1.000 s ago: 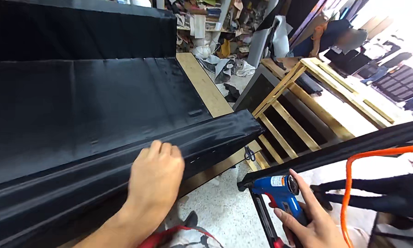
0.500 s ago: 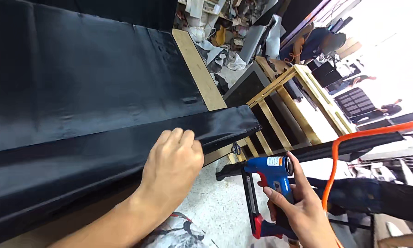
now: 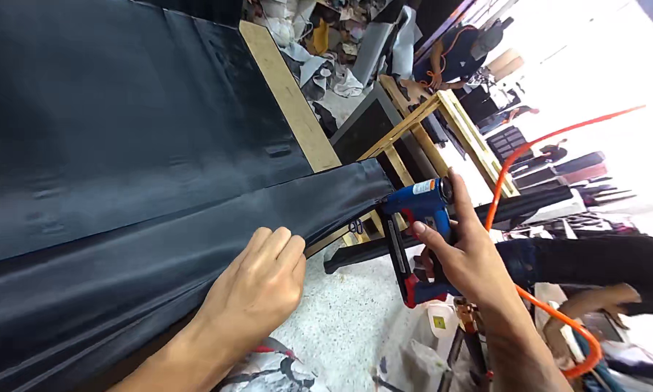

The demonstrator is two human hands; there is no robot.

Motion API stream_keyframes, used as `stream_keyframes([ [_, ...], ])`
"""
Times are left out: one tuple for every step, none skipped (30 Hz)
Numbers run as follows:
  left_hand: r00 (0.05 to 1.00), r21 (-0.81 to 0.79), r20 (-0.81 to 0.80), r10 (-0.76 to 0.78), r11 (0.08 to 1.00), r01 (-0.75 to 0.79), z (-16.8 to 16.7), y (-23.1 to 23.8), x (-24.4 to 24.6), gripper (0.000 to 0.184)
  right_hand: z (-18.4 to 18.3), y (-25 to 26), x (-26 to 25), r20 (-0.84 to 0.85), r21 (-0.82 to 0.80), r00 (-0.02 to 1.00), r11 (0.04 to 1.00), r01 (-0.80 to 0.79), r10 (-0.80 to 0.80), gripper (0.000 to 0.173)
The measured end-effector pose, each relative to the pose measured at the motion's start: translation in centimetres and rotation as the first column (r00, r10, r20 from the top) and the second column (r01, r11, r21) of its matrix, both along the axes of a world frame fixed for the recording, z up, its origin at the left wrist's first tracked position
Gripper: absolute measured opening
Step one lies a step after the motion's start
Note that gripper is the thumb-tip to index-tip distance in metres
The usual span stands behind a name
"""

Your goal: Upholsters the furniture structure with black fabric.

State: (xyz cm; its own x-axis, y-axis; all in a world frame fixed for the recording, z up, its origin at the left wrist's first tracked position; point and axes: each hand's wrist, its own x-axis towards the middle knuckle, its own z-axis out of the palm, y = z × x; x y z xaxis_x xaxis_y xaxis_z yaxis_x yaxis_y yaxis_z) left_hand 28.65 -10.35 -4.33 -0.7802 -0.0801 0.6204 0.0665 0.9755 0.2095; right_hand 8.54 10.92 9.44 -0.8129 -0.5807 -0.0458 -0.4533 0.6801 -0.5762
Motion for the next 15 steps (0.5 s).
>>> stream_keyframes([
  [1.0,-0.015,-0.011,-0.021,1.0,0.021,-0.1,-0.2,0.0,0.025,0.0,-0.4,-0.2,0.027,0.008,1.0,1.0,-0.007,0.007,0.085],
  [0.999,-0.03,-0.018,-0.029,0.999,0.029,-0.1,-0.3,-0.1,0.026,0.0,-0.8,-0.3,0.037,0.014,0.999,1.0,-0.018,0.018,0.085],
  [0.999,-0.039,-0.015,-0.031,0.999,0.03,-0.2,-0.3,-0.1,0.026,0.1,-1.1,-0.4,0.029,0.021,0.999,0.999,-0.029,0.028,0.084],
  [1.0,-0.043,-0.008,-0.03,0.999,0.03,-0.2,-0.3,-0.2,0.026,0.2,-1.4,-0.3,0.01,0.03,0.999,0.999,-0.035,0.035,0.084],
  [1.0,-0.046,-0.002,-0.029,0.999,0.028,-0.2,-0.3,-0.2,0.025,0.3,-1.6,-0.3,-0.012,0.045,0.999,0.998,-0.036,0.036,0.083],
  [1.0,-0.047,0.004,-0.025,0.999,0.025,-0.2,-0.3,-0.1,0.025,0.3,-1.8,-0.2,-0.041,0.069,0.999,0.997,-0.03,0.033,0.083],
  [1.0,-0.045,0.01,-0.02,0.999,0.02,-0.2,-0.2,-0.1,0.026,0.2,-1.9,-0.2,-0.07,0.103,0.997,0.994,-0.028,0.035,0.083],
  [1.0,-0.042,0.014,-0.016,0.999,0.016,-0.2,-0.2,-0.1,0.026,0.1,-2.0,-0.2,-0.087,0.138,0.995,0.99,-0.027,0.04,0.083],
  [1.0,-0.035,0.015,-0.016,0.999,0.017,-0.3,-0.2,-0.1,0.026,0.0,-2.0,0.0,-0.094,0.163,0.995,0.986,-0.027,0.042,0.083],
  [1.0,-0.028,0.011,-0.018,0.999,0.019,-0.3,-0.2,-0.1,0.026,0.2,-2.2,0.3,-0.096,0.171,0.995,0.985,-0.024,0.041,0.082],
  [1.0,-0.021,0.009,-0.017,1.0,0.017,-0.3,-0.3,-0.1,0.026,0.5,-2.4,0.7,-0.088,0.165,0.995,0.986,-0.023,0.038,0.082],
  [1.0,-0.014,0.005,-0.015,1.0,0.015,-0.4,-0.3,-0.1,0.027,0.8,-2.7,1.2,-0.074,0.151,0.997,0.988,-0.026,0.038,0.082],
  [1.0,-0.011,0.001,-0.017,1.0,0.017,-0.4,-0.3,-0.1,0.027,1.0,-2.9,1.8,-0.057,0.141,0.998,0.989,-0.033,0.041,0.082],
  [1.0,-0.012,-0.002,-0.019,1.0,0.019,-0.4,-0.3,-0.1,0.027,1.0,-3.0,2.4,-0.042,0.137,0.998,0.99,-0.043,0.05,0.082],
  [1.0,-0.014,-0.003,-0.022,1.0,0.022,-0.4,-0.3,0.0,0.027,0.8,-3.1,2.9,-0.035,0.14,0.998,0.989,-0.056,0.061,0.083],
])
